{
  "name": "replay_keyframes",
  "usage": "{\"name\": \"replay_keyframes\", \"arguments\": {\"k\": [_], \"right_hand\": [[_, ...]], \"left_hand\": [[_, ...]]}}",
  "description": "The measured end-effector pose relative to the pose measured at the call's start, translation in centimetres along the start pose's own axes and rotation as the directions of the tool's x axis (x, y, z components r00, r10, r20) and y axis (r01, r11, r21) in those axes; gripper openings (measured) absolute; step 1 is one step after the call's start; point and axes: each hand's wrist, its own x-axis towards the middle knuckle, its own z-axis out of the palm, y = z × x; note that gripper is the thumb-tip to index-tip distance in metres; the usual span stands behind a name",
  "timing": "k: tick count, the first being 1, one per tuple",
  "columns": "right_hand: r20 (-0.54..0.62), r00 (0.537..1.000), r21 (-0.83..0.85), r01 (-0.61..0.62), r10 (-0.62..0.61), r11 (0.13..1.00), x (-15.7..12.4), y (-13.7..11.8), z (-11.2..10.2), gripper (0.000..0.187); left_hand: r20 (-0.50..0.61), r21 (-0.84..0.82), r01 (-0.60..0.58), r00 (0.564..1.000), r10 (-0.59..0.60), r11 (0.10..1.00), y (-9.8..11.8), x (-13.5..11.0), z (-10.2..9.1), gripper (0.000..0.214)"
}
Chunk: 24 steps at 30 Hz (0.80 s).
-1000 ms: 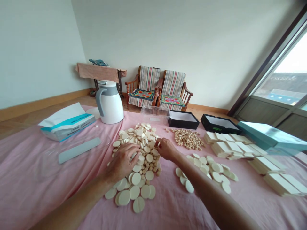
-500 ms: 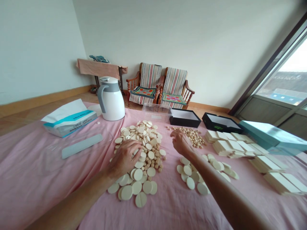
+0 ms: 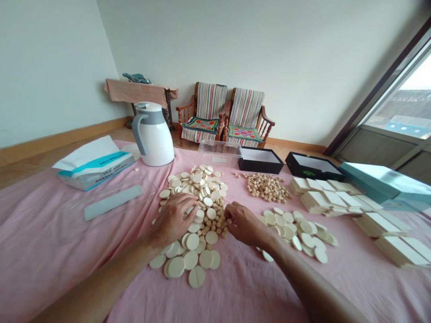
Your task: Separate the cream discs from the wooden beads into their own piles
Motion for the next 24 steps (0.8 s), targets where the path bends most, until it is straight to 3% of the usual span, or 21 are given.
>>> {"name": "replay_keyframes", "arguments": {"k": [24], "right_hand": [[-0.043, 0.999, -0.049, -0.016, 0.014, 0.999, -0.24, -0.35, 0.43, 0.018]], "left_hand": [[0.027, -0.018, 0.023, 0.999, -0.022, 1.000, -0.35, -0.16, 0.40, 0.012]]}}
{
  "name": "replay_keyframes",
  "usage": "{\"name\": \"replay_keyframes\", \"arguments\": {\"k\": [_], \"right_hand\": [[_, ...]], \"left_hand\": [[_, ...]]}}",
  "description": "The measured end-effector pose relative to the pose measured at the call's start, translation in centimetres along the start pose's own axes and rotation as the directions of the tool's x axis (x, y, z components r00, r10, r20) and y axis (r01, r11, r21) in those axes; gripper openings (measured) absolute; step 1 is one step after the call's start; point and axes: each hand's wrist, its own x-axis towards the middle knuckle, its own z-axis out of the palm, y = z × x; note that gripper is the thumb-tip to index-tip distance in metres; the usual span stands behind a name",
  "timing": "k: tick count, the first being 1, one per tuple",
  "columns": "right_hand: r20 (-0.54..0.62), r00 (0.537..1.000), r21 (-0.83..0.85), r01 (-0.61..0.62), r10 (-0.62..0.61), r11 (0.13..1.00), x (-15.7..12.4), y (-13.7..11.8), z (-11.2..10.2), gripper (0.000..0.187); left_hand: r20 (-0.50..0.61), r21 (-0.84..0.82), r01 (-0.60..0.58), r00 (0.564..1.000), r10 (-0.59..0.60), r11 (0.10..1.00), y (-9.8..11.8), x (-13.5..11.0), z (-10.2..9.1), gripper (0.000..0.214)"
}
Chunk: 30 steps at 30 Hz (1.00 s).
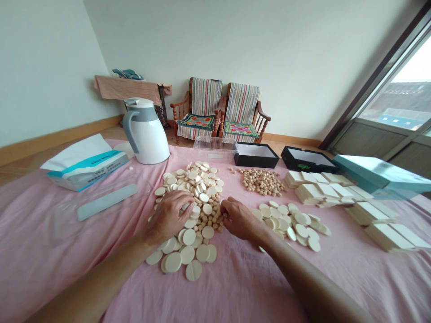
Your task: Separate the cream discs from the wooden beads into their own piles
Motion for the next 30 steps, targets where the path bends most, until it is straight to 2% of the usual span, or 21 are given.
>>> {"name": "replay_keyframes", "arguments": {"k": [5, 8, 12, 15, 20, 23, 26, 30], "right_hand": [[-0.021, 0.999, -0.057, 0.029, -0.030, 0.998, 1.8, 2.3, -2.0, 0.019], [-0.108, 0.992, -0.189, -0.089, 0.070, 0.978, 3.9, 5.2, -3.8, 0.016], [-0.238, 0.957, -0.251, -0.223, 0.163, 0.942, 6.8, 8.3, -5.4, 0.019], [-0.273, 0.949, -0.269, -0.233, 0.158, 0.934, 9.1, 8.5, -4.8, 0.023], [-0.203, 0.978, -0.268, -0.106, 0.051, 0.958, 14.1, 7.1, -1.5, 0.030], [-0.174, 0.983, -0.268, -0.097, 0.051, 0.959, 16.5, 6.7, 0.1, 0.029], [-0.155, 0.985, -0.280, -0.122, 0.081, 0.952, 17.0, 7.0, 0.5, 0.023], [-0.156, 0.979, -0.316, -0.175, 0.131, 0.932, 14.9, 7.6, -1.1, 0.021]], "left_hand": [[0.000, -0.003, -0.003, 1.000, 0.003, 1.000, 0.0, 0.0, -0.1, 0.012], [0.000, -0.012, -0.002, 1.000, 0.002, 1.000, 0.1, -0.1, -0.2, 0.012], [-0.008, -0.023, 0.004, 1.000, -0.005, 1.000, 0.3, 0.0, -0.2, 0.012], [-0.006, -0.029, 0.014, 1.000, -0.015, 0.999, 0.4, 0.0, -0.3, 0.012], [0.018, -0.034, 0.032, 0.999, -0.031, 0.999, 0.6, 0.0, -0.5, 0.012], [0.025, -0.038, 0.035, 0.999, -0.034, 0.999, 0.7, -0.1, -0.6, 0.013], [0.021, -0.043, 0.039, 0.999, -0.038, 0.998, 0.8, -0.1, -0.7, 0.013], [0.028, -0.055, 0.037, 0.999, -0.035, 0.998, 1.0, 0.0, -0.7, 0.013]]}}
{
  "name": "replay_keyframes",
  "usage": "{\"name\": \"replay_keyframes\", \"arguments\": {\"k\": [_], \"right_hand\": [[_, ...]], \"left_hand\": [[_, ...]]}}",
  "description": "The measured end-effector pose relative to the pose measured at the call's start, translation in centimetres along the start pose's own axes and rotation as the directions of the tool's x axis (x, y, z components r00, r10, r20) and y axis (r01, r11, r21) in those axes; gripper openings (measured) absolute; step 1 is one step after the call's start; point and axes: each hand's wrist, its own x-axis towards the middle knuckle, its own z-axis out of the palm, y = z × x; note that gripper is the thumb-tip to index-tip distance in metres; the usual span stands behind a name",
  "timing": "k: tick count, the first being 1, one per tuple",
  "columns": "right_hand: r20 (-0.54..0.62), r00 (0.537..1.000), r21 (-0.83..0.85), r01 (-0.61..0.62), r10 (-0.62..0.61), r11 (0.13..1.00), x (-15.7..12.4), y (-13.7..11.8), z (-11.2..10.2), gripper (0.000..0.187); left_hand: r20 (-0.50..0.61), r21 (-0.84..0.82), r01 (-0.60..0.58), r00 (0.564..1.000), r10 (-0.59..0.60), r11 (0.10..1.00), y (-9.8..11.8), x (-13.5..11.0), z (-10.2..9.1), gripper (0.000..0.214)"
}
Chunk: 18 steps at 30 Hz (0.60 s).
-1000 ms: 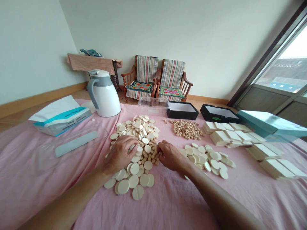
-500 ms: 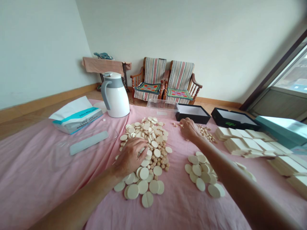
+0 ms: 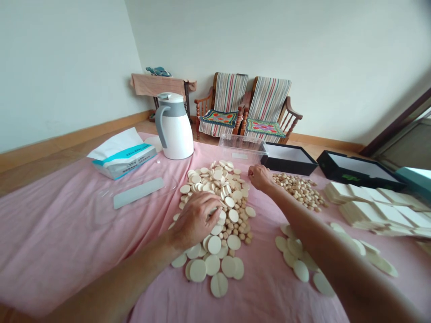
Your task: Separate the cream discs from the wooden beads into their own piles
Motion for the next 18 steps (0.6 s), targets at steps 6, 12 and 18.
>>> {"name": "replay_keyframes", "arguments": {"k": [6, 12, 18], "right_hand": [[0.072, 0.995, 0.059, 0.064, -0.069, 0.996, -4.5, 0.2, -3.1, 0.019], [0.065, 0.974, 0.277, 0.192, -0.218, 0.941, -8.4, -3.2, -2.1, 0.016], [-0.026, 0.985, 0.304, 0.172, -0.173, 0.937, -8.5, -2.4, -1.0, 0.012]], "left_hand": [[0.000, 0.000, 0.004, 1.000, -0.004, 1.000, 0.1, 0.1, 0.0, 0.012], [-0.010, 0.016, -0.015, 1.000, 0.015, 1.000, -0.2, 0.0, 0.2, 0.012], [-0.019, 0.028, -0.012, 1.000, 0.013, 1.000, -0.5, 0.0, 0.3, 0.012]]}}
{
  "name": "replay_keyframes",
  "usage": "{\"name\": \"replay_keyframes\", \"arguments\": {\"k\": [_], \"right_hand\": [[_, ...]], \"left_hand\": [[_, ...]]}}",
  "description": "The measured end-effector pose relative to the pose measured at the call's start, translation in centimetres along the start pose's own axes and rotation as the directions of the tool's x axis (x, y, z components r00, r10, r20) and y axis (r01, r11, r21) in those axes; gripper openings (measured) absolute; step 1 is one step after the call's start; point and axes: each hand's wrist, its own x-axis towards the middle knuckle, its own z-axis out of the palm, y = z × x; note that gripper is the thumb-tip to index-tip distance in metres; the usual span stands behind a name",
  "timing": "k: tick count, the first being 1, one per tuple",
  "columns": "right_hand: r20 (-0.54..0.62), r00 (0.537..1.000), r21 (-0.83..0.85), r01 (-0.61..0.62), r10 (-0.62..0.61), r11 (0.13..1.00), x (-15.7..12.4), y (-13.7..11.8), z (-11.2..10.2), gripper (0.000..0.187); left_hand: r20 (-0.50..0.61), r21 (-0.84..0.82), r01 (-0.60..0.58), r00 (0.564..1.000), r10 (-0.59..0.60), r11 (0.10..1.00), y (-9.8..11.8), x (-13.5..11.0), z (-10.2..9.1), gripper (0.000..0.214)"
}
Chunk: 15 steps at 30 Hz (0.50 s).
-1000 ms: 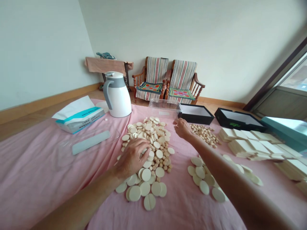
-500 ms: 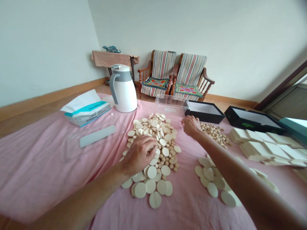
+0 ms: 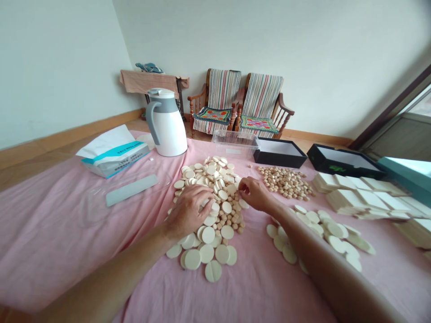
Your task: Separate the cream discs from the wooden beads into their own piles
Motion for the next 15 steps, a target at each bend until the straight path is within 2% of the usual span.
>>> {"name": "replay_keyframes", "arguments": {"k": [4, 6, 7, 8, 10, 12, 15], "right_hand": [[-0.144, 0.985, -0.103, -0.107, 0.092, 0.989, 0.0, 2.5, -1.2, 0.015], [-0.233, 0.964, -0.156, -0.165, 0.126, 0.974, -0.1, 3.1, -1.9, 0.019], [-0.239, 0.963, -0.160, -0.168, 0.127, 0.973, -0.3, 3.1, -2.2, 0.020], [-0.208, 0.971, -0.146, -0.151, 0.119, 0.978, -0.4, 2.8, -2.5, 0.020], [-0.057, 0.996, -0.048, -0.078, 0.076, 0.996, -0.7, 1.6, -2.6, 0.015], [0.071, 0.997, 0.066, -0.026, 0.021, 0.997, -1.1, 0.1, -2.3, 0.011], [0.074, 0.997, 0.089, 0.001, -0.007, 0.996, -1.4, -1.7, -1.2, 0.010]], "left_hand": [[0.000, -0.003, 0.010, 1.000, -0.010, 1.000, -0.1, 0.0, 0.0, 0.012], [0.003, -0.008, 0.010, 1.000, -0.010, 1.000, -0.1, 0.0, 0.1, 0.012], [0.006, -0.010, 0.010, 1.000, -0.010, 1.000, -0.1, 0.0, 0.1, 0.012], [0.008, -0.011, 0.009, 1.000, -0.009, 1.000, -0.1, 0.0, 0.1, 0.012], [0.014, -0.013, 0.007, 1.000, -0.007, 1.000, 0.0, 0.0, 0.1, 0.013], [0.016, -0.012, 0.006, 1.000, -0.006, 1.000, 0.0, 0.0, 0.0, 0.012], [0.009, -0.005, 0.003, 1.000, -0.003, 1.000, 0.0, 0.0, 0.0, 0.012]]}}
